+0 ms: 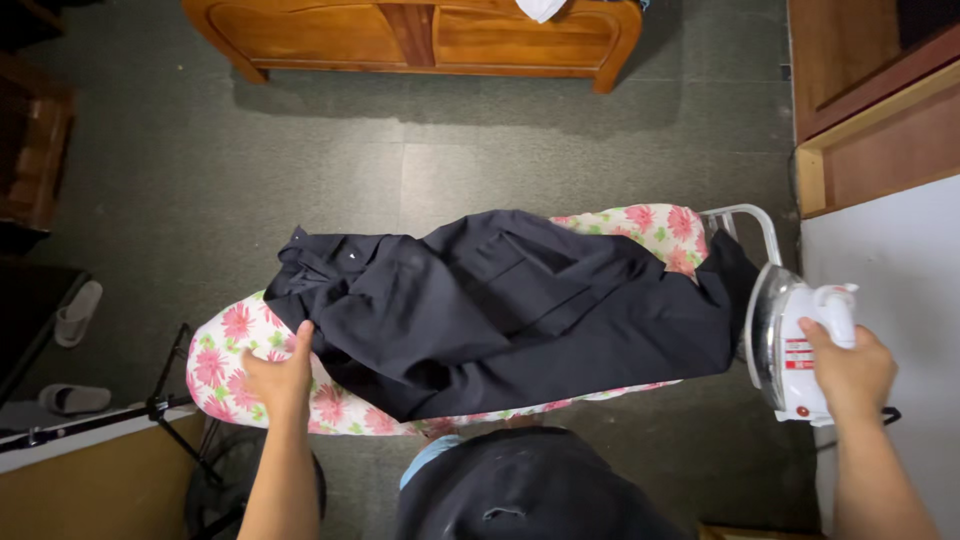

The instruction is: The person irons a pair of dark trousers on a floral-patterned ironing board. They use a white electric iron to smooth the fabric, repeatedly adjusting the garment's position and flipping it to treat different sections, including the legs and waist area.

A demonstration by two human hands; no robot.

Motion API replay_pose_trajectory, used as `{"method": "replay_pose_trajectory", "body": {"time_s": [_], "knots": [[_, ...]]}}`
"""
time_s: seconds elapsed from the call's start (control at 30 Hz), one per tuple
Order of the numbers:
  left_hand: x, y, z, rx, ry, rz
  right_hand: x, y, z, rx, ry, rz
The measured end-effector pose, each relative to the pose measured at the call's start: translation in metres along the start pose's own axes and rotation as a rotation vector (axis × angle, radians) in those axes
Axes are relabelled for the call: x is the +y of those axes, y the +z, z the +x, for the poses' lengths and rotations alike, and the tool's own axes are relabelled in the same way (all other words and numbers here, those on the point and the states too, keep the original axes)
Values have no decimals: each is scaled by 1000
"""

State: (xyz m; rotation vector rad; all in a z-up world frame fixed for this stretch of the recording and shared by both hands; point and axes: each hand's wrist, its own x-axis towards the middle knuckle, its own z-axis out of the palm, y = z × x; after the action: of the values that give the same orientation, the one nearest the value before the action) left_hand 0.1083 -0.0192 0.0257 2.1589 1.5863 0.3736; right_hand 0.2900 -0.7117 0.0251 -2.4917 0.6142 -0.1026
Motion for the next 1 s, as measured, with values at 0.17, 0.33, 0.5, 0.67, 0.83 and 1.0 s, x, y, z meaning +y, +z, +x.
{"method": "replay_pose_trajectory", "body": {"time_s": [0.17,0.33,0.5,0.67,0.83,1.0], "knots": [[24,41,-16,-207,115,-244,-9,2,-3,6,-4,-2],[-26,46,35,-187,318,71,1,8,14,41,-30,31],[-143,-47,91,79,237,164,16,16,26,82,-27,63],[-122,-52,73,442,328,481,0,25,37,69,-33,-21],[73,-34,-54,-71,1109,82,-18,51,72,24,-145,-91],[163,19,-136,-402,1210,132,-40,42,83,-16,-73,-6]]}}
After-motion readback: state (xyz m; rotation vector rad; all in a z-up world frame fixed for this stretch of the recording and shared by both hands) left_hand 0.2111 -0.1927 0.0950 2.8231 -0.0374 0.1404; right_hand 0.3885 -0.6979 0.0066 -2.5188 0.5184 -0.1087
